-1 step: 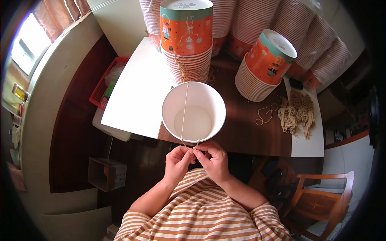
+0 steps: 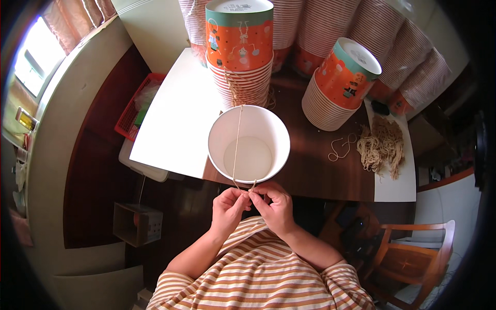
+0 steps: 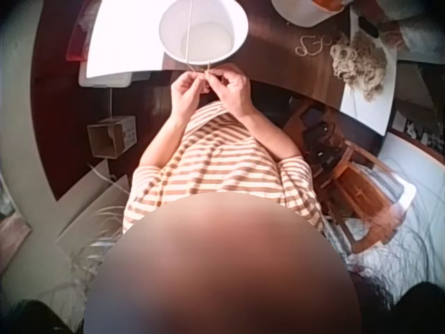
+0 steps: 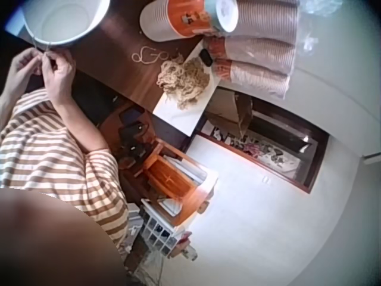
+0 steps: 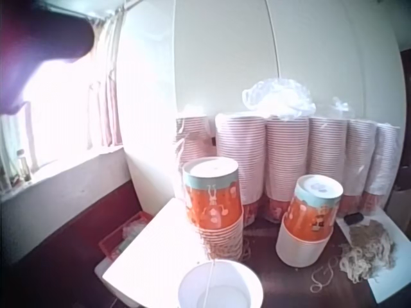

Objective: Attaching carrying strings to paper buckets.

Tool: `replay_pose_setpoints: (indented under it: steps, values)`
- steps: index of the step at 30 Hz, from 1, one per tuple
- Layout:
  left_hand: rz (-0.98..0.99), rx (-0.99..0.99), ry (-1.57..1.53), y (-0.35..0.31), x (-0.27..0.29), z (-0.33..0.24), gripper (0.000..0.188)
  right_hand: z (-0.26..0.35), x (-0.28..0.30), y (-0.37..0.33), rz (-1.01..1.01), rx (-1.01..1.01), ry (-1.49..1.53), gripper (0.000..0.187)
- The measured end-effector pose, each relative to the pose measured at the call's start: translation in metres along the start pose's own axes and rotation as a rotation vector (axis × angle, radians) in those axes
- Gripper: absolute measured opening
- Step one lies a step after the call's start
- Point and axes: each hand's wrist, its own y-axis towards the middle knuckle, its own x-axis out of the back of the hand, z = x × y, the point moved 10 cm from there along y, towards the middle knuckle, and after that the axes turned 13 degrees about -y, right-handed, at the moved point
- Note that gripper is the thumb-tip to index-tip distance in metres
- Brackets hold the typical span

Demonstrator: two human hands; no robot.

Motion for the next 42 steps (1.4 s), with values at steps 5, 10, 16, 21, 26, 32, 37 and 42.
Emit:
replay_pose_setpoints:
  steps: [5,10,16,21,26,32,37,42]
  values:
    - [-0.004,0.016,0.080,0.002,-0.002,-0.003,0.012,0.004,0.004,-0.003,-0.063,-0.031,-0.041,0.007]
    - [-0.009,-0.011,0.202,0.004,-0.003,-0.010,0.014,0.005,0.010,0.000,-0.113,-0.027,-0.027,0.008]
    - [-0.043,-0.062,0.291,0.002,0.008,-0.005,0.014,0.000,0.009,0.000,-0.111,-0.028,-0.018,0.009]
    - [-0.084,-0.163,0.689,0.001,0.003,-0.028,0.009,0.009,0.017,0.007,-0.140,-0.016,-0.099,0.010]
    - [0.030,-0.368,0.995,0.003,-0.026,-0.058,0.008,0.013,0.019,0.016,-0.177,0.037,-0.189,0.009]
    - [0.131,-0.527,1.156,-0.001,-0.048,-0.069,0.011,0.025,0.024,0.033,-0.174,0.103,-0.268,0.008]
    - [0.251,-0.696,1.154,-0.009,-0.062,-0.077,0.010,0.034,0.023,0.046,-0.151,0.150,-0.301,0.009]
    - [0.382,-0.566,1.106,-0.005,-0.060,-0.067,0.010,0.037,0.018,0.056,-0.072,0.168,-0.306,0.009]
